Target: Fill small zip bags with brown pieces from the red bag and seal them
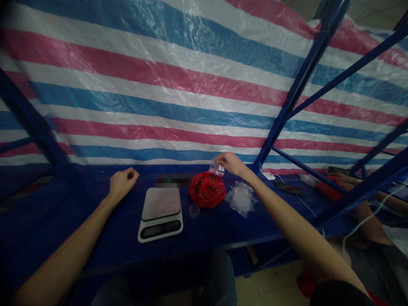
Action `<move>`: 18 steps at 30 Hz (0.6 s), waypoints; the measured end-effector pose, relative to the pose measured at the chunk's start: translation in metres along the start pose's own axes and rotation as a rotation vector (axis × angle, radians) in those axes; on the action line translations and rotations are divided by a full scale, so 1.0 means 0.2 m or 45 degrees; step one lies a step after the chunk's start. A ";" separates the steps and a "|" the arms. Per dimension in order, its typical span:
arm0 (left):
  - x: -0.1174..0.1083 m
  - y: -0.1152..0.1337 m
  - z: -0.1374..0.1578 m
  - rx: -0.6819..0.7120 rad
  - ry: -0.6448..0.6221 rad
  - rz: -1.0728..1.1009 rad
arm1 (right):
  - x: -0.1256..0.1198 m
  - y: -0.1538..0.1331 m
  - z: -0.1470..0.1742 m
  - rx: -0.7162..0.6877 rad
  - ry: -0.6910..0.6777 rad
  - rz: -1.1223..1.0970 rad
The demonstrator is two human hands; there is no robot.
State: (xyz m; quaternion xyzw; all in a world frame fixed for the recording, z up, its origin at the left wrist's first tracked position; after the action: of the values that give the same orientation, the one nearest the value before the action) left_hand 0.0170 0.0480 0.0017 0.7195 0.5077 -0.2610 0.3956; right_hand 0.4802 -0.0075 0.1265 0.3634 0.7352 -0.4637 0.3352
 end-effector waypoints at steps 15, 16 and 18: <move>0.09 0.00 0.01 0.022 0.008 -0.042 | 0.42 0.49 1.04 0.137 -0.017 0.475; 0.09 0.00 0.01 0.022 0.012 -0.051 | 0.40 0.44 1.03 0.132 0.041 0.472; 0.09 0.00 0.01 0.022 0.020 -0.070 | 0.30 0.24 0.97 0.037 0.274 0.447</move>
State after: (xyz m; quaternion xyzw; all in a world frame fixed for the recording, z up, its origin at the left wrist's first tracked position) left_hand 0.0228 0.0552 -0.0133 0.7108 0.5281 -0.2704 0.3779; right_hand 0.5201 -0.1593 -0.0115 0.5382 0.6853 -0.3672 0.3253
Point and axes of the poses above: each hand's wrist, its own z-axis away from the middle knuckle, its own x-axis out of the palm, y = z × x, the point moved 2 cm from there along -z, towards the middle knuckle, and after that the axes turned 5 degrees about y, right-handed, at the moved point
